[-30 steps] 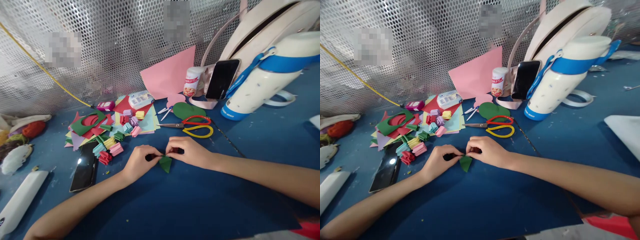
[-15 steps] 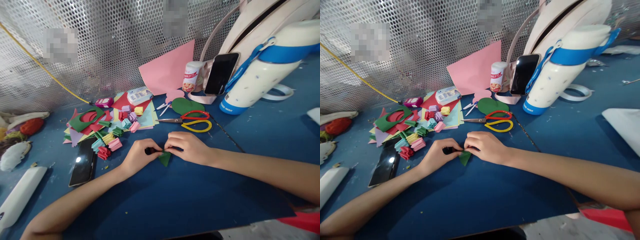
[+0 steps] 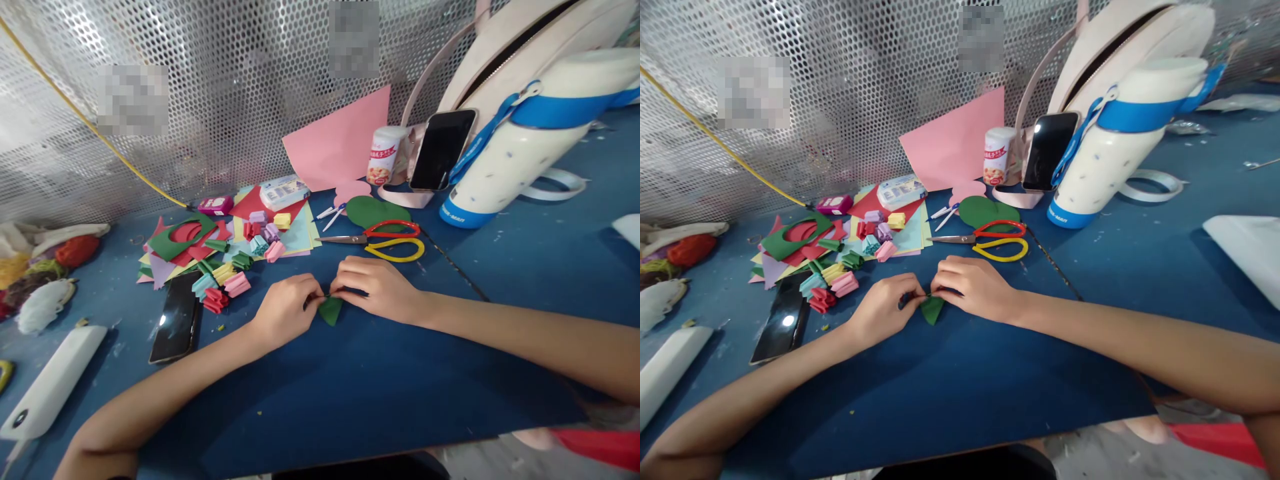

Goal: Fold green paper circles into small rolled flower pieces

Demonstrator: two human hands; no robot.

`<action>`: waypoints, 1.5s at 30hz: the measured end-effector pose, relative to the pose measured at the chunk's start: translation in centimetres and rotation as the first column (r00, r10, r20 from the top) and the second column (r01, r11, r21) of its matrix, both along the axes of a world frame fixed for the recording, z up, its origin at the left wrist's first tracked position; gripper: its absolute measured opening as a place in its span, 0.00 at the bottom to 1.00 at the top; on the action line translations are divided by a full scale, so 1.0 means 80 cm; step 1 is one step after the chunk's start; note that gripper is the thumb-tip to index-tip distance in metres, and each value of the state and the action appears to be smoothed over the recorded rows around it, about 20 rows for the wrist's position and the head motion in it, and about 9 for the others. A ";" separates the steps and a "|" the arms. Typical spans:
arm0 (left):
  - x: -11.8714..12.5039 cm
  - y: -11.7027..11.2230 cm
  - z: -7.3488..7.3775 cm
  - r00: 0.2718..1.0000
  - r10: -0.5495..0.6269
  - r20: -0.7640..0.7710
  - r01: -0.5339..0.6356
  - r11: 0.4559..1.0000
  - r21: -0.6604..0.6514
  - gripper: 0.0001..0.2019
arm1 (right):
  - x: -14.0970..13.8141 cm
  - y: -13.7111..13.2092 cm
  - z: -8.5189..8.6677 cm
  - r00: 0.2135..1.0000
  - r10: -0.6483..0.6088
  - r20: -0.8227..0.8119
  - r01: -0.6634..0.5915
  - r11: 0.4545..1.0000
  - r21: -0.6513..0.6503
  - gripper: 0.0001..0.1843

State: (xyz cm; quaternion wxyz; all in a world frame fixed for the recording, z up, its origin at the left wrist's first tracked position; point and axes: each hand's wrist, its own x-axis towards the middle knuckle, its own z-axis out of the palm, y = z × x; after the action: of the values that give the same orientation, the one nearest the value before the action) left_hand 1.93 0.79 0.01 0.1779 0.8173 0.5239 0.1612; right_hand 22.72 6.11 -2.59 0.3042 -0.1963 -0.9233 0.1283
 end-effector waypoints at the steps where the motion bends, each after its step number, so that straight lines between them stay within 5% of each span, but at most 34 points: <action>1: -0.001 0.000 0.002 1.000 -0.006 -0.020 0.006 1.000 -0.001 0.08 | 0.000 0.000 0.000 1.000 -0.002 0.005 0.002 1.000 -0.005 0.12; 7: -0.004 0.001 0.010 0.997 -0.039 -0.069 0.038 0.999 -0.010 0.11 | 0.001 0.003 0.002 1.000 -0.023 0.021 0.024 0.999 -0.035 0.11; 15: -0.005 0.009 0.009 0.993 0.000 0.120 0.008 0.998 -0.069 0.09 | 0.003 0.004 0.002 1.000 -0.001 0.028 0.003 0.999 -0.040 0.11; 31: -0.002 0.009 0.003 0.976 0.055 0.209 -0.024 0.988 -0.150 0.09 | -0.006 -0.008 0.004 1.000 0.016 0.015 -0.016 1.000 0.023 0.11; 45: -0.005 0.007 0.005 0.988 0.031 0.154 -0.021 0.998 -0.064 0.08 | -0.010 -0.005 0.004 0.996 -0.069 -0.062 0.053 0.973 -0.224 0.07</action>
State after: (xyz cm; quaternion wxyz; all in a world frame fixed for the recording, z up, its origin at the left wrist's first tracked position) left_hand 1.57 1.38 0.38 0.2412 0.7894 0.5240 0.2100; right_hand 21.95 5.68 -2.27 0.3159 -0.2527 -0.8856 0.2281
